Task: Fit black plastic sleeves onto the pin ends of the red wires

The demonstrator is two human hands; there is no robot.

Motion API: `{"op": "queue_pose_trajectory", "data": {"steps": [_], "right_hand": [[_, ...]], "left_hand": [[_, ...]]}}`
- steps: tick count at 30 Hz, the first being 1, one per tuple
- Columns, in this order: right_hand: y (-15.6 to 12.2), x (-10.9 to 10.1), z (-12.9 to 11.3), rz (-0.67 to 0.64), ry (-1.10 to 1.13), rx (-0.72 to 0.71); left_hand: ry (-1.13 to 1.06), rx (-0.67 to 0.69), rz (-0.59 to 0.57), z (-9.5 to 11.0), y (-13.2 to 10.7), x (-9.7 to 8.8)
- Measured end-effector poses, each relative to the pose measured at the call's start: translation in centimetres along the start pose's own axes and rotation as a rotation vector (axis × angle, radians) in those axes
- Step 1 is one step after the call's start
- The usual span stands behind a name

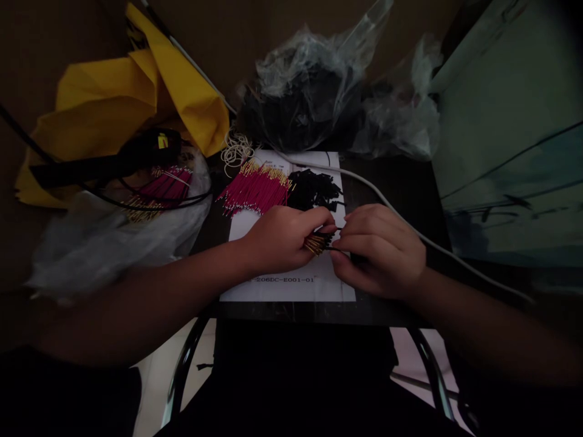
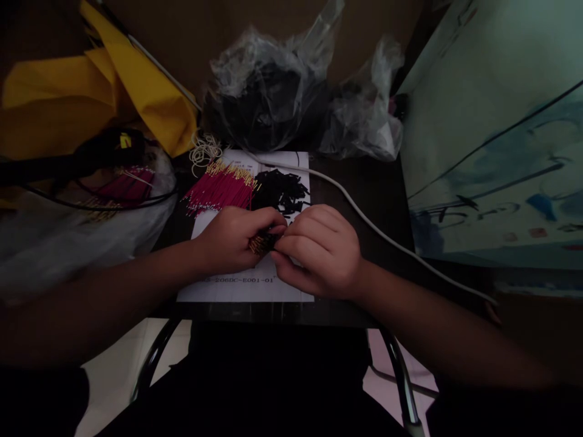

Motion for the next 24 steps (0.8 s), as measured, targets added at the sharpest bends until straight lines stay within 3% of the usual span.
{"op": "queue_pose_trajectory", "data": {"steps": [10,18,24], "right_hand": [[-0.2,0.5,0.5,-0.056,0.005,-0.031],[-0.3,0.8,1.1,-0.012,0.046,0.060],[-0.1,1.0,1.9,-0.026,0.245,0.119]], "left_hand": [[0.095,-0.015,-0.030,0.0,0.1,0.0],[0.193,0.019,0.017,-0.1,0.0,0.1],[0.133,0.084,0.033,0.0,-0.2,0.1]]}}
Point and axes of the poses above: each hand's wrist, its own y-axis towards the middle knuckle, its own x-axis out of the palm, z = x × y, the point moved 4 cm from there along y, towards the middle knuckle, and after that the axes turned 15 degrees about -z, right-handed, at the moved point
